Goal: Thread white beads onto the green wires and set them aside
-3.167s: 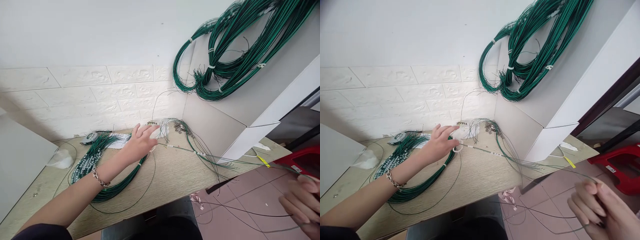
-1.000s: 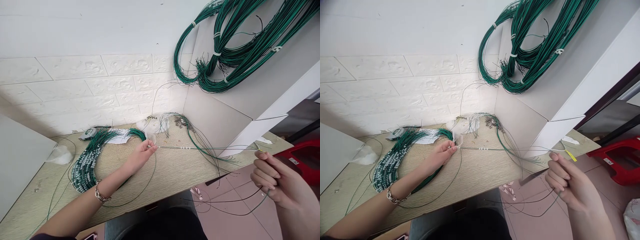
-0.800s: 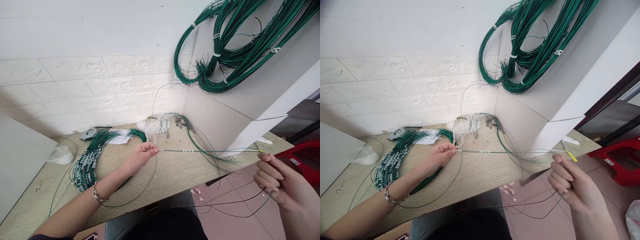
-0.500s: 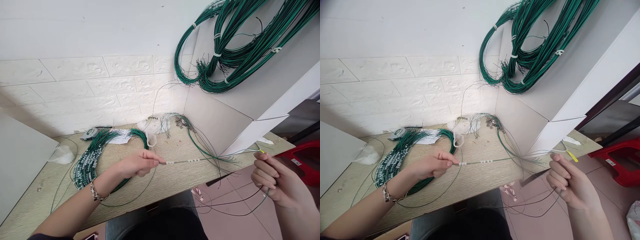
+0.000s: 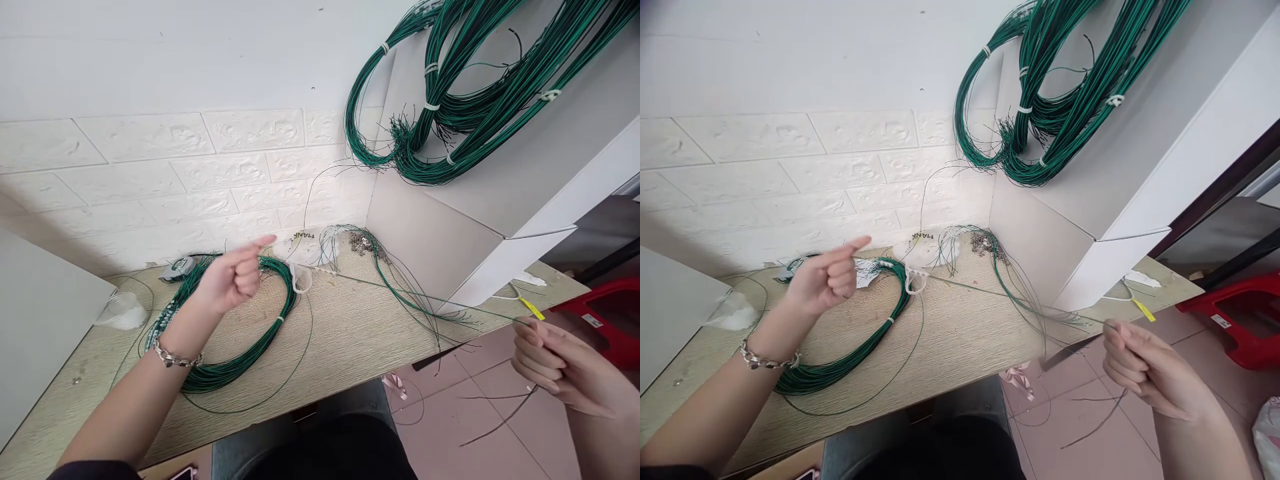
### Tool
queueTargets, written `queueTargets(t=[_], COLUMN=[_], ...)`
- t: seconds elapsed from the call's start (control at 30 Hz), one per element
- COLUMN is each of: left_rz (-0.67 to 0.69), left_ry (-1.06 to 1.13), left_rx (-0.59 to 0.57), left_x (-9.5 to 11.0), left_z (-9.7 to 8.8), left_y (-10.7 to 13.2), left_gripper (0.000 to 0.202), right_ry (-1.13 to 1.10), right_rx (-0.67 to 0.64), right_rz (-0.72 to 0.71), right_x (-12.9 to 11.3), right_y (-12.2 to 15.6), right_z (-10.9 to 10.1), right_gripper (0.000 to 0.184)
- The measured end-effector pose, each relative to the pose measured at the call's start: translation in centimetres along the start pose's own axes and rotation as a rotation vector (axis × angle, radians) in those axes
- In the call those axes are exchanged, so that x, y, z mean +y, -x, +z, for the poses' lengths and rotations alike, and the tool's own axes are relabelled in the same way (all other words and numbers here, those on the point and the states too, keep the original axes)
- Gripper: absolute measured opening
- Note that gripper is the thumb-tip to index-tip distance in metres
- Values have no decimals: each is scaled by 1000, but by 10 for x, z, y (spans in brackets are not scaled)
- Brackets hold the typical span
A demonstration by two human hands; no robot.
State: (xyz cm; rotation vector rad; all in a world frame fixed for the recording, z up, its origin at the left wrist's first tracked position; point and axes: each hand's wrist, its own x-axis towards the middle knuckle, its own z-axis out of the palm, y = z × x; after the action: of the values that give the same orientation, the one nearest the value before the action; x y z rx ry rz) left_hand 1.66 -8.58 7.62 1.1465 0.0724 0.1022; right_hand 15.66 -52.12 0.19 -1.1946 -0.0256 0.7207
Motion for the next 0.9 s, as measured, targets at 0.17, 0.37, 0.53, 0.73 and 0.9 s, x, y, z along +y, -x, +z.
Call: queueTargets(t=[0.17, 0.37, 0.53, 0.73, 0.9], left_rz=[-19, -280, -281, -202, -88], left_ry=[-689, -938, -530, -413, -481], left_rx=[102, -152, 62, 262, 325], left_x=[10, -21, -57, -83, -99], left_z=[-17, -13, -3, 16, 21], left_y=[-20, -35, -58, -105, -141], left_gripper=[23, 28, 18, 11, 20], right_ry=[6, 25, 124, 118, 91], right_rx=[229, 82, -157, -138, -97], right_rz=[-106, -436, -498, -467, -403], right_x=[-18, -59, -86, -84, -76], right_y=[5, 3, -36, -118, -156], right_z=[8, 80, 159, 183, 171], right_gripper=[25, 11, 15, 8, 8])
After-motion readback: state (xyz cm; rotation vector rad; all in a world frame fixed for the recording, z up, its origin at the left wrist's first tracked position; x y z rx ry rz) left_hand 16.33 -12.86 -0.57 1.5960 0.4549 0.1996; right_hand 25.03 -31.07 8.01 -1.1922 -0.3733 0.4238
